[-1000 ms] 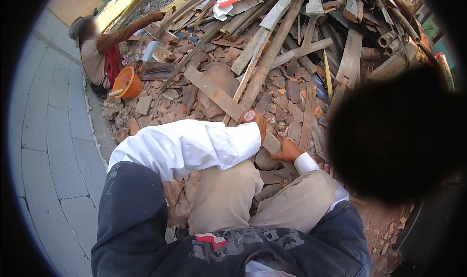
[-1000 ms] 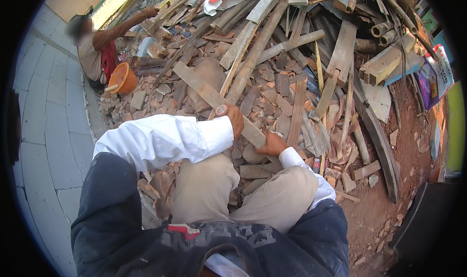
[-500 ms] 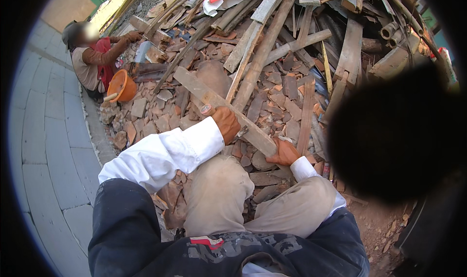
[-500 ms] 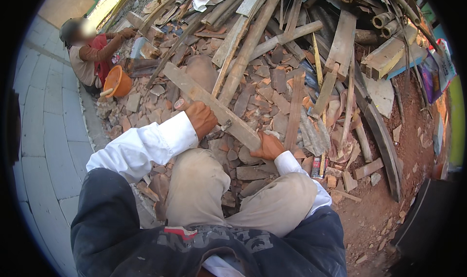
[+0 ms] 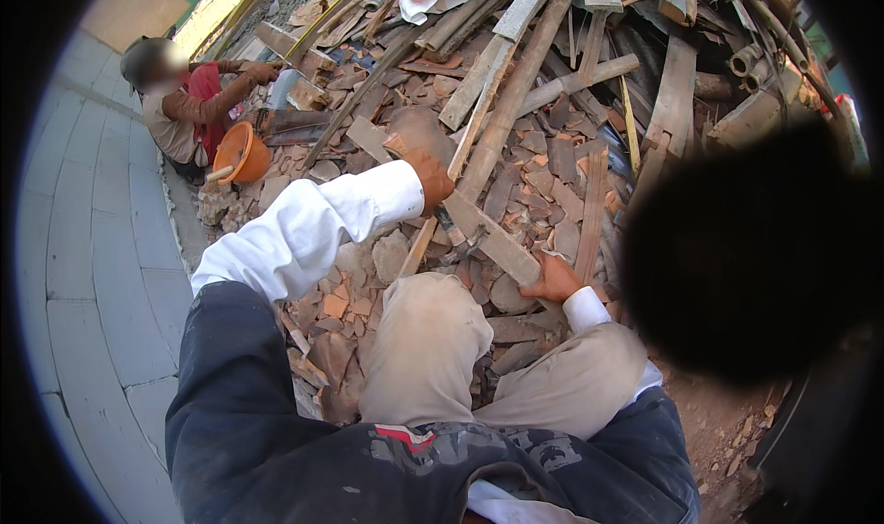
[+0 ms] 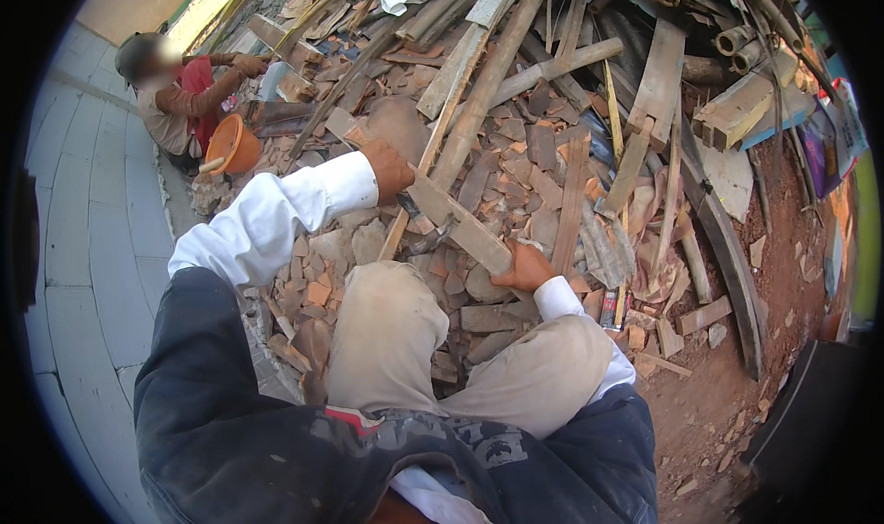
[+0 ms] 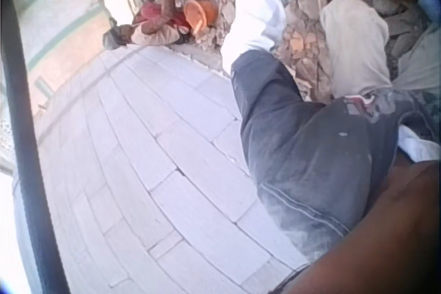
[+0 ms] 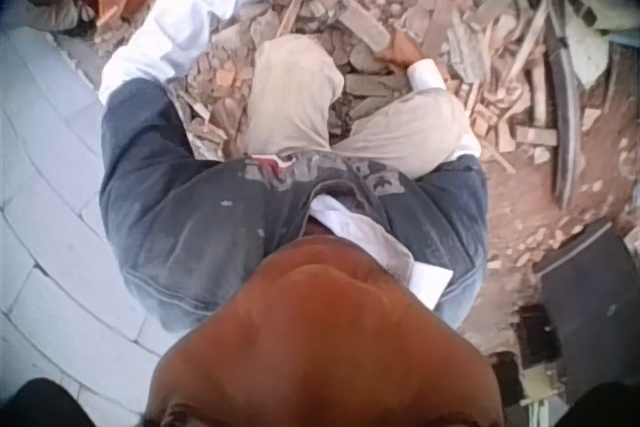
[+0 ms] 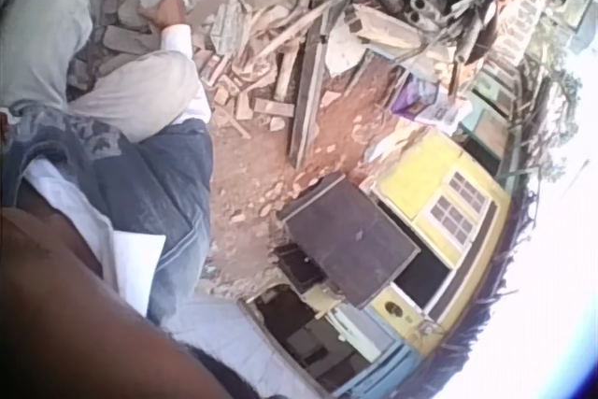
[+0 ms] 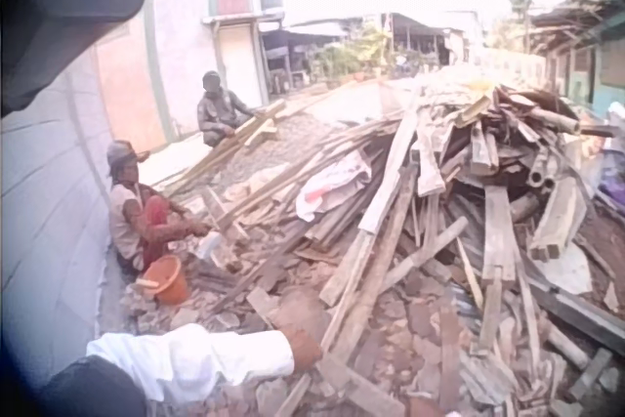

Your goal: The person sits on a pile of debris and uses a hammer to repeatedly strike a piece of wood, breaking it into smaller fragments. The person adjusts the wood and continues hammering until the piece is sufficiently broken.

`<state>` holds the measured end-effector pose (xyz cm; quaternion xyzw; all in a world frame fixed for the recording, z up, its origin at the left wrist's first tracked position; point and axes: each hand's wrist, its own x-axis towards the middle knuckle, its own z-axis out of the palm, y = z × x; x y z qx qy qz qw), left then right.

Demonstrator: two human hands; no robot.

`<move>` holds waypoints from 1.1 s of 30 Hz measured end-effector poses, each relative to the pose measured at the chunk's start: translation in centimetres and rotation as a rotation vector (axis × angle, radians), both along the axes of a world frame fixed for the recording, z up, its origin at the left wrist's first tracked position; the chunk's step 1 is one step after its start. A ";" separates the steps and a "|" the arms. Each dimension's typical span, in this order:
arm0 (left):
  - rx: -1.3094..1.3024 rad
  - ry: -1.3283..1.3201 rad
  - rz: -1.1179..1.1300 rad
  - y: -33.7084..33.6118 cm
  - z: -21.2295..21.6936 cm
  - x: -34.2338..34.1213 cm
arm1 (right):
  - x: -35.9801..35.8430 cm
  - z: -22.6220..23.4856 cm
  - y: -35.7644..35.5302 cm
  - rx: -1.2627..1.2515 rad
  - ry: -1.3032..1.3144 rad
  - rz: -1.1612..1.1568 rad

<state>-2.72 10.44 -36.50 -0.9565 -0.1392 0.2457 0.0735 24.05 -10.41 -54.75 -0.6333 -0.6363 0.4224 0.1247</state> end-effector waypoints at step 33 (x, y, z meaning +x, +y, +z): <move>-0.450 -0.215 0.419 -0.7 8.2 5.5 | 0.6 -0.6 -0.1 0.031 -0.062 0.033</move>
